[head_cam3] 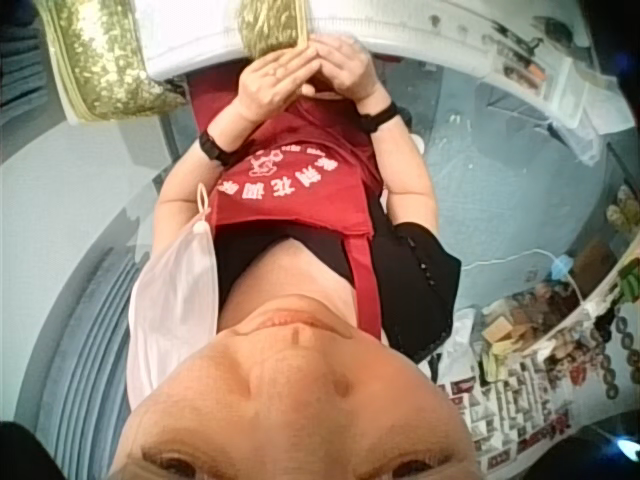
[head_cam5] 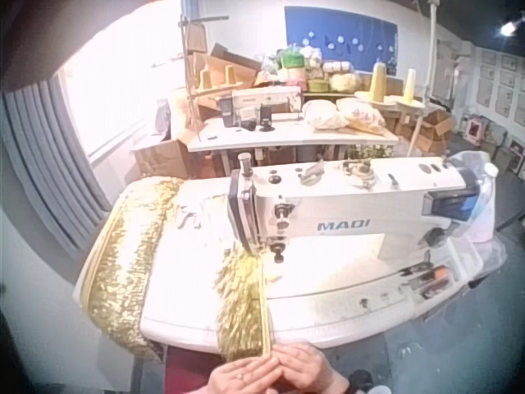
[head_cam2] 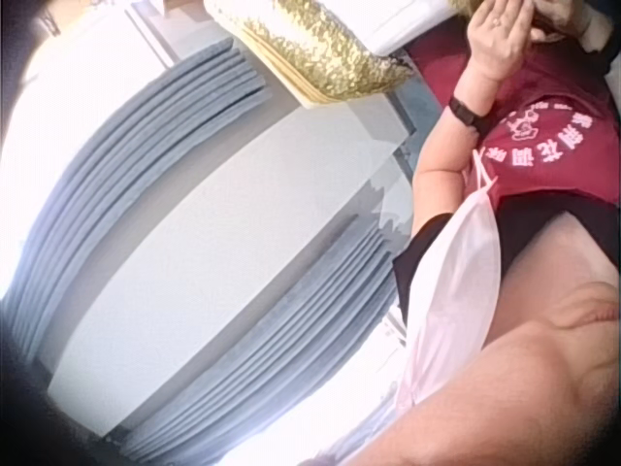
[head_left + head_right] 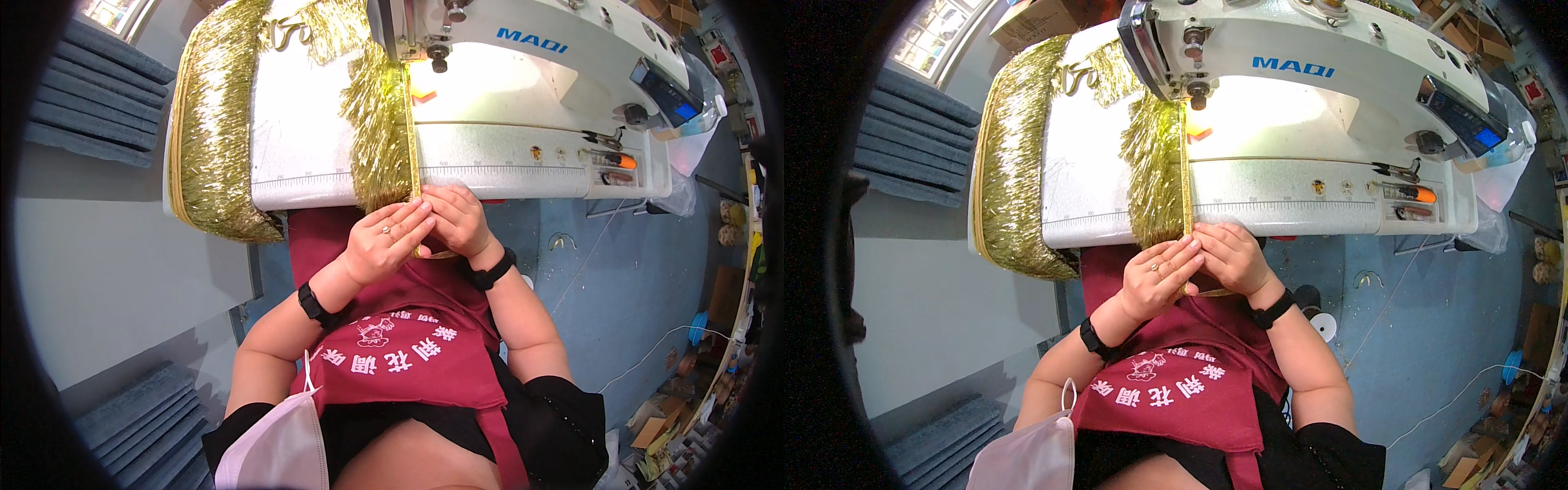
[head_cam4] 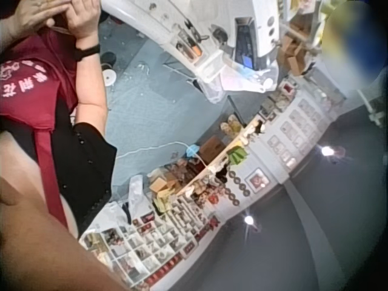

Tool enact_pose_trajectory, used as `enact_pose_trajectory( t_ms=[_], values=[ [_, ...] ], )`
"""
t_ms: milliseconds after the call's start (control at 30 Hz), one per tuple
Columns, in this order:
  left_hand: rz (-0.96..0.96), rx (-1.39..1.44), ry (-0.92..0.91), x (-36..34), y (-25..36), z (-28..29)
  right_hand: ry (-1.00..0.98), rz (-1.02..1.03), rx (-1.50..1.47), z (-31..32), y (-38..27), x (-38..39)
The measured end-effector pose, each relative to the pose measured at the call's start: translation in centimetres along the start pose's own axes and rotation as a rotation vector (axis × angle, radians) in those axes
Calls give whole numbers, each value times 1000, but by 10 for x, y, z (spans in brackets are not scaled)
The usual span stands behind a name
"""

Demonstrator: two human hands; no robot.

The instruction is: The person sews a gold tinsel-like fabric using a sewing machine. They guide the material under the needle, trim excess threads with scissors, and adjust the fabric repeatedly to continue stitching.

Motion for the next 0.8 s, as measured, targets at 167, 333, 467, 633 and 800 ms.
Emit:
enact_pose_trajectory(
  t_ms=[167, 333, 467, 633, 800],
  values=[
    [-4, 27, 0, -6, -1, 8, 10, -15, 6, 2, 0, -5],
    [-99, -13, 42, -21, -9, 30, 124, -67, 36, 6, -6, -14],
    [-158, -106, 2, -39, -14, 42, 228, -95, 41, 7, -8, -26],
    [-174, -1, -133, -55, -28, 52, 209, -126, 38, 16, -6, -43],
    [-167, 66, -110, -55, -35, 70, -34, -434, 172, -7, 18, -66]
  ],
)
Point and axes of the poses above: each hand's wrist, its own x-axis away from the middle knuckle, its own z-axis out of the back of the hand, y = z × x, the point moved 1 cm from there along -x, towards the middle knuckle, and after that the axes turned 13 degrees about x, right-handed, at the moved point
